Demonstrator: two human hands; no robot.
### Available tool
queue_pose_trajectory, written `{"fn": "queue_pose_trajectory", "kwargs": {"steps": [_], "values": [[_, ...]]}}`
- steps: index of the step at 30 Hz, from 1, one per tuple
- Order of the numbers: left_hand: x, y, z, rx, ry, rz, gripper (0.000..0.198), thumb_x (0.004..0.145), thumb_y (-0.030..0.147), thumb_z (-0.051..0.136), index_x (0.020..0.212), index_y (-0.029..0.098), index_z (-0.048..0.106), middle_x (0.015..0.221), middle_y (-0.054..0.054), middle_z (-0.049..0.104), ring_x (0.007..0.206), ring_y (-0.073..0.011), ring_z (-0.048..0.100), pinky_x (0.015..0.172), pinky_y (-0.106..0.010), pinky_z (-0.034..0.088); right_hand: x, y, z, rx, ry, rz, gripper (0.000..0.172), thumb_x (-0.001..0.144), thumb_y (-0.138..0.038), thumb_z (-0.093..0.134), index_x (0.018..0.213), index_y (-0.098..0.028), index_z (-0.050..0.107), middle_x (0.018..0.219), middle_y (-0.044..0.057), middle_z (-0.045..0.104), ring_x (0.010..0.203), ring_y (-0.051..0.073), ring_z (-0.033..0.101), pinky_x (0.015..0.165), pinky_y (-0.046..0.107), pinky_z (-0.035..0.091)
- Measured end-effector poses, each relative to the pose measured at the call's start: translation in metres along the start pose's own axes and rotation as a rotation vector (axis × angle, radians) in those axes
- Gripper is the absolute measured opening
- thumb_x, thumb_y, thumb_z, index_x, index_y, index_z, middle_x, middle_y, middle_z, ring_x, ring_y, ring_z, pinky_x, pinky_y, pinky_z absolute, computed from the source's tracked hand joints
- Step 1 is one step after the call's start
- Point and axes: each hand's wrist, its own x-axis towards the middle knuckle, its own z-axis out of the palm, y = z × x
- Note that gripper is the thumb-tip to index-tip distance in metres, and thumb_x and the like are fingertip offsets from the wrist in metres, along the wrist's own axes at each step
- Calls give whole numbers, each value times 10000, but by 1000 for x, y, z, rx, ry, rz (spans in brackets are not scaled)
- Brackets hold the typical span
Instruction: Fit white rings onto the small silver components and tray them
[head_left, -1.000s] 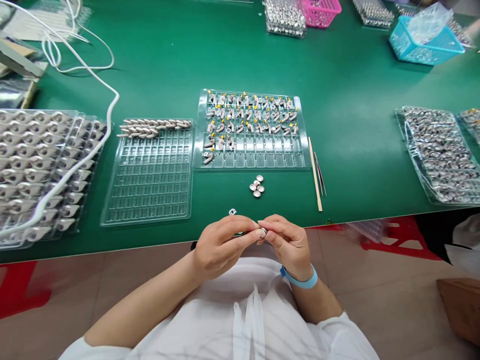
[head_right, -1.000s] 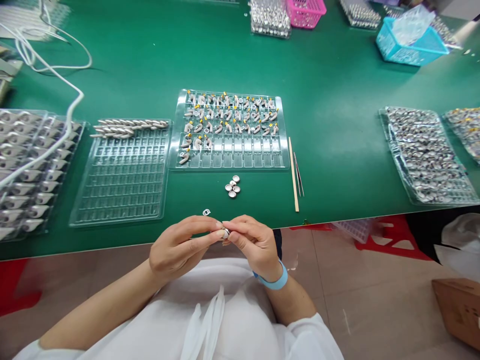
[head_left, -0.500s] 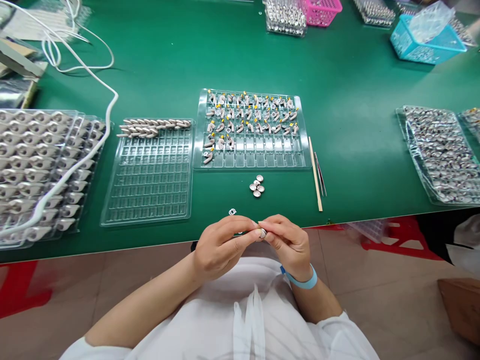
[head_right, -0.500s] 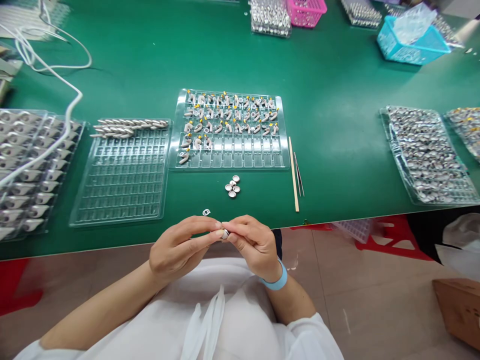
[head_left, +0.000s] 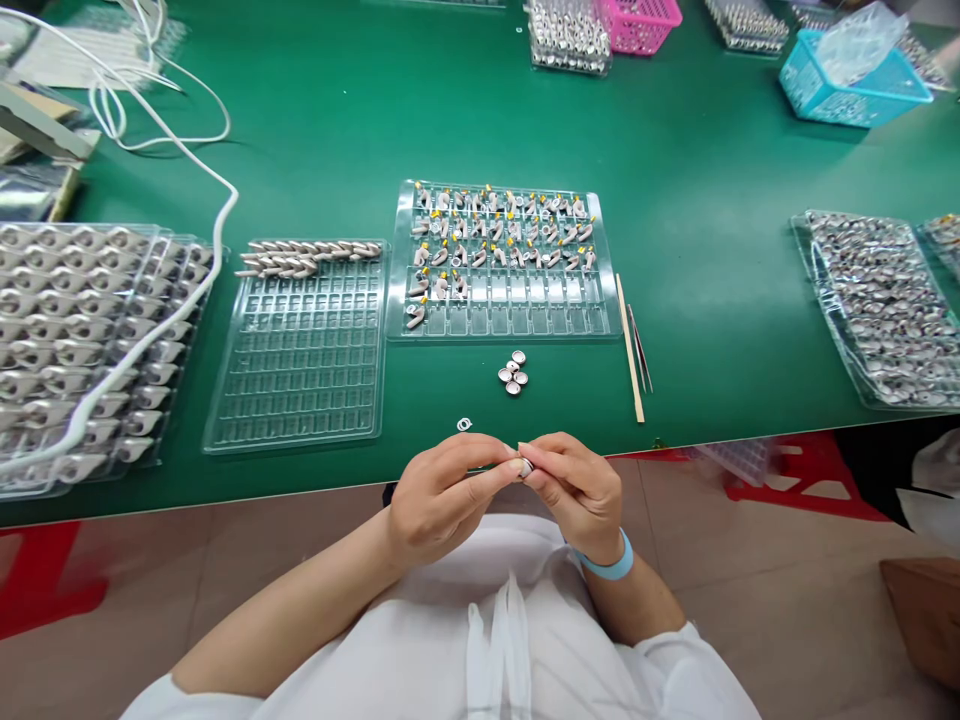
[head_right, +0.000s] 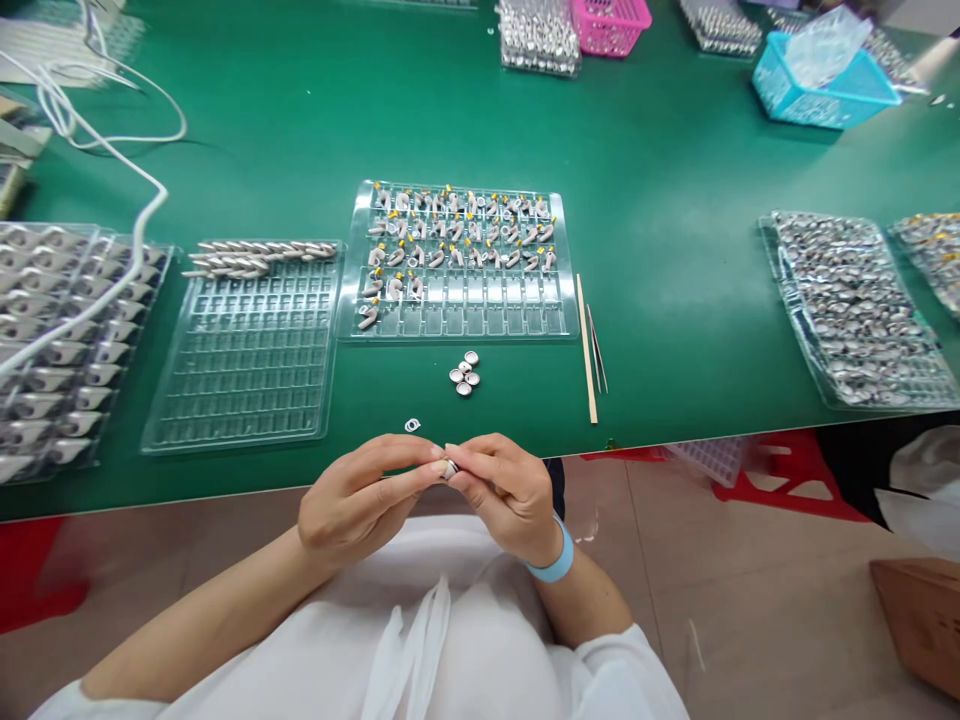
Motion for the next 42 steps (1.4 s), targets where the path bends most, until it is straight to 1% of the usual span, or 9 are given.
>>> {"fn": "queue_pose_trajectory", "kwargs": {"steps": [9,16,21,27,32,36,42], "values": [[0,0,1,-20,20,-4,301,831,-43,572,1074,120,644,904,-103,697,856,-169,687,727,-277,597,0,1,0,-47,12,-60,405,883,-114,630,1239,-308,648,1002,55,707,863,170,676,713,303,585],[0,1,0,-14,13,-11,299,847,-32,555,1081,134,637,904,-97,699,862,-167,691,723,-276,599,1,0,0,-95,25,-98,386,893,-142,625,1238,-313,648,989,58,712,833,173,684,696,316,592],[0,2,1,0,9,-19,285,868,-4,545,1083,160,635,907,-83,704,855,-160,694,719,-272,600,0,2,1,-93,24,-110,398,887,-129,628,1243,-304,646,998,61,712,833,177,686,698,319,593],[0,2,2,-7,19,-15,287,834,-35,570,1061,123,647,903,-104,701,851,-173,692,716,-273,596,0,2,2,-102,35,-127,405,885,-116,625,1247,-297,645,1008,69,708,832,178,682,705,327,590],[-2,1,2,13,15,-27,284,882,15,532,1092,175,637,903,-78,703,843,-157,692,706,-265,597,1,2,2,-105,44,-134,384,886,-128,627,1231,-294,655,996,67,712,823,179,689,696,319,597],[-2,1,1,13,7,-34,283,892,29,527,1104,183,634,902,-76,706,843,-156,694,712,-265,596,0,3,2,-82,37,-122,390,884,-113,625,1233,-285,654,1011,70,708,845,177,688,715,319,593],[-2,1,2,0,14,-37,290,860,1,552,1084,161,646,895,-89,703,837,-165,692,709,-271,594,1,3,2,-92,32,-113,373,887,-127,622,1227,-276,658,999,74,706,828,177,681,696,322,588]]}}
